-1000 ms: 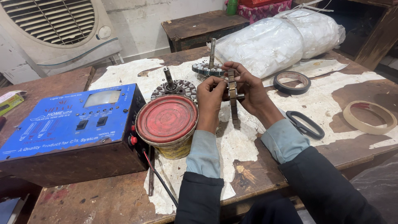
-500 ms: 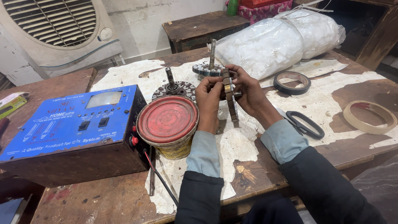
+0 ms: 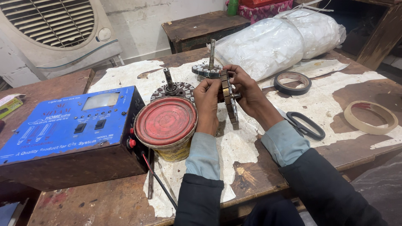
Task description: The person works on a perforated metal disc at a workbench, fitting small parts into its holes and using scissors to trim material from the disc. They rotate the disc between cuts and press components into place by hand.
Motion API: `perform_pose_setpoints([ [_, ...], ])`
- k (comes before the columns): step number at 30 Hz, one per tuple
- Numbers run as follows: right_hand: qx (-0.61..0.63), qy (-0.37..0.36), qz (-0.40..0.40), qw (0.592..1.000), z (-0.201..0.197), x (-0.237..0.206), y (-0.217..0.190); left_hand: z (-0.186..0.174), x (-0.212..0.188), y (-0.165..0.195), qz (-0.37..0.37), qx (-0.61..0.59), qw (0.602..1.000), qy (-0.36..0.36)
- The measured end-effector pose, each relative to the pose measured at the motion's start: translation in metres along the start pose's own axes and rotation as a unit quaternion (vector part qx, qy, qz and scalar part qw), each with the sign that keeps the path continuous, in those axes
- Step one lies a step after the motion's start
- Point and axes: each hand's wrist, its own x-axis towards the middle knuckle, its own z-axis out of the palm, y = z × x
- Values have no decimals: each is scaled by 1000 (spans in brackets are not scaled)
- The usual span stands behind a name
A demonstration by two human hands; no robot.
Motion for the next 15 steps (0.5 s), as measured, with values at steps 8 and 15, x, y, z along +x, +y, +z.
perform_pose_setpoints([
  [8,41,0,-3,999,-2,2,2,-2,0,-1,15,-3,1000,-14],
  [15,81,-19,-28,996,-11,3,13,-3,-1,0,17,-20,999,-34],
])
